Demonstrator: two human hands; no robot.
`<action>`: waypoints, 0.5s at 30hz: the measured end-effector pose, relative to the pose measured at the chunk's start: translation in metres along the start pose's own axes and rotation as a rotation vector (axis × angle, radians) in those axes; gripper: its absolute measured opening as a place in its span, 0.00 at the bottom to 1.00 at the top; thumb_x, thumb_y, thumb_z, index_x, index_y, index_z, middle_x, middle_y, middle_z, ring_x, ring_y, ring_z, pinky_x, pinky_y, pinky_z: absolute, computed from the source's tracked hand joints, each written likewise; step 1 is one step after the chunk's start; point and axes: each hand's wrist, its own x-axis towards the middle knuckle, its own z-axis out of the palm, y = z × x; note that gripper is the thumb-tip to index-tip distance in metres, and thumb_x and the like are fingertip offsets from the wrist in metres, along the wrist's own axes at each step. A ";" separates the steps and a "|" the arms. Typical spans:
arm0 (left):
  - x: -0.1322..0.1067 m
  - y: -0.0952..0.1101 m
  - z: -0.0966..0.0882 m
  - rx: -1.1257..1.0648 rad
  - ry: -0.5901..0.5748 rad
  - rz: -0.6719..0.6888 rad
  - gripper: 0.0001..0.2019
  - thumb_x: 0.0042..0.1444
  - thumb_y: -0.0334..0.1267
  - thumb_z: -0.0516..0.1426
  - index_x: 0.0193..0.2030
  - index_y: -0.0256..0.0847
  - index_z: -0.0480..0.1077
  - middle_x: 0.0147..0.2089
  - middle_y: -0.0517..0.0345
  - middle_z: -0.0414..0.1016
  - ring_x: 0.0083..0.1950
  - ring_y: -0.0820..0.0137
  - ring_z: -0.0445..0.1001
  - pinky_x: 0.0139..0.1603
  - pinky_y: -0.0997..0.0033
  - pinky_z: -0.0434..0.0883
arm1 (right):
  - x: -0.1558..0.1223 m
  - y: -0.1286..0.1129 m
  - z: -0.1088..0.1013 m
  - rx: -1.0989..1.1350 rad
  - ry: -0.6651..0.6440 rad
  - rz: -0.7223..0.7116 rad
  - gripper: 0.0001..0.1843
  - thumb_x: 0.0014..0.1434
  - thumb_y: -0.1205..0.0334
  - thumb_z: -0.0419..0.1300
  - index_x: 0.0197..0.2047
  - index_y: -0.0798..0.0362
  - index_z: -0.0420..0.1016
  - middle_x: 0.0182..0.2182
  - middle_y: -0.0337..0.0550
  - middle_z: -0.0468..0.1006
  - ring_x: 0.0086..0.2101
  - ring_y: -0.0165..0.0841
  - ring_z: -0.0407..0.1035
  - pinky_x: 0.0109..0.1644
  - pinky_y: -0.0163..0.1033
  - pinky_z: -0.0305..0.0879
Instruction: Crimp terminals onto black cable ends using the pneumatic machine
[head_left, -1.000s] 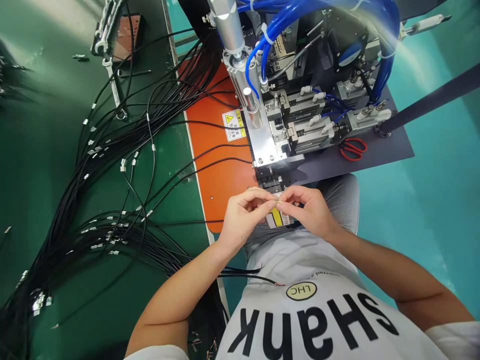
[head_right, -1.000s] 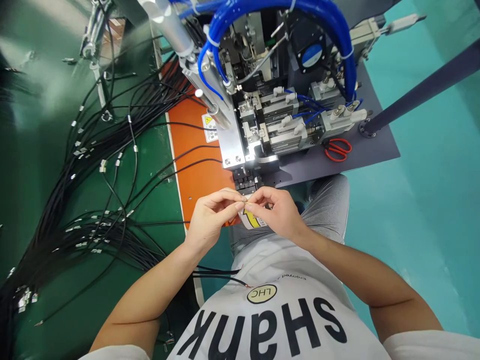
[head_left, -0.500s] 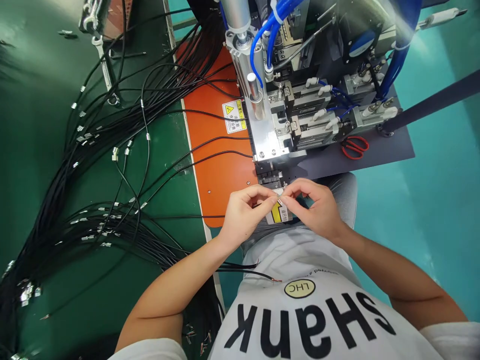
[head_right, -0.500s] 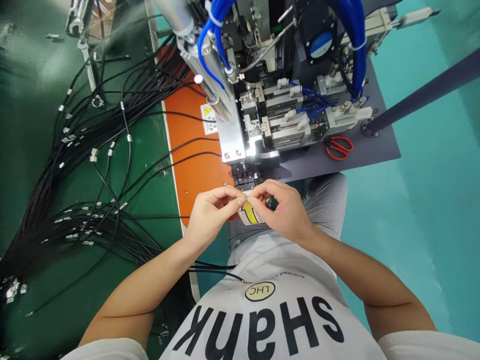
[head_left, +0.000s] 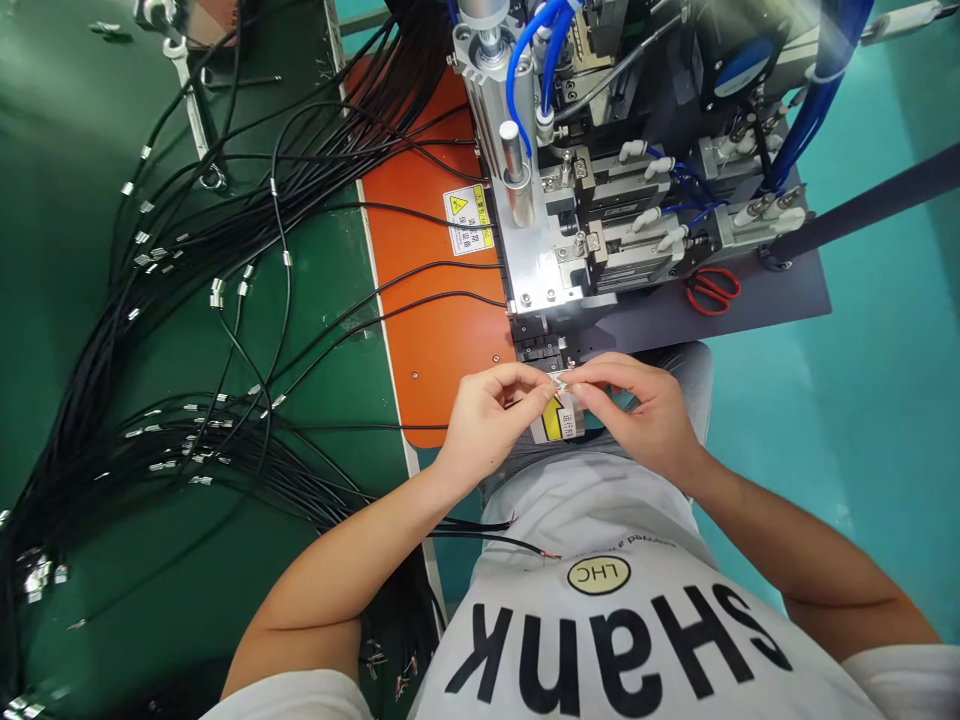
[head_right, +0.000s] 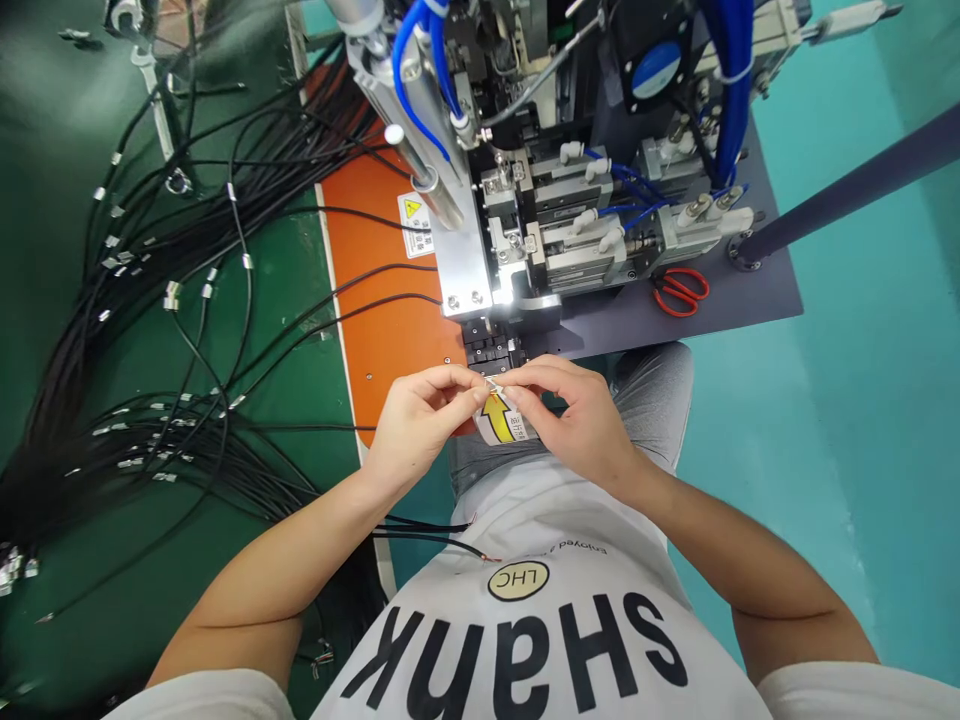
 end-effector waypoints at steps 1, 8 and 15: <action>0.000 0.000 0.000 0.001 0.003 0.004 0.10 0.55 0.43 0.64 0.34 0.37 0.76 0.25 0.61 0.71 0.25 0.77 0.67 0.26 0.77 0.67 | 0.000 0.000 0.000 0.002 0.004 0.007 0.10 0.62 0.65 0.61 0.44 0.45 0.82 0.40 0.41 0.82 0.40 0.35 0.74 0.43 0.41 0.71; 0.001 0.001 0.001 0.005 0.007 0.035 0.10 0.54 0.43 0.65 0.33 0.37 0.76 0.27 0.60 0.74 0.25 0.78 0.67 0.27 0.77 0.69 | 0.000 -0.001 0.002 0.017 0.019 0.111 0.05 0.58 0.61 0.66 0.39 0.45 0.83 0.37 0.40 0.83 0.38 0.35 0.75 0.37 0.39 0.69; 0.000 -0.001 0.003 0.015 0.011 0.044 0.09 0.54 0.41 0.65 0.34 0.37 0.76 0.27 0.60 0.73 0.25 0.78 0.65 0.27 0.78 0.67 | 0.003 0.001 0.007 0.005 0.073 0.124 0.03 0.57 0.60 0.67 0.36 0.46 0.83 0.34 0.39 0.83 0.35 0.34 0.74 0.36 0.39 0.69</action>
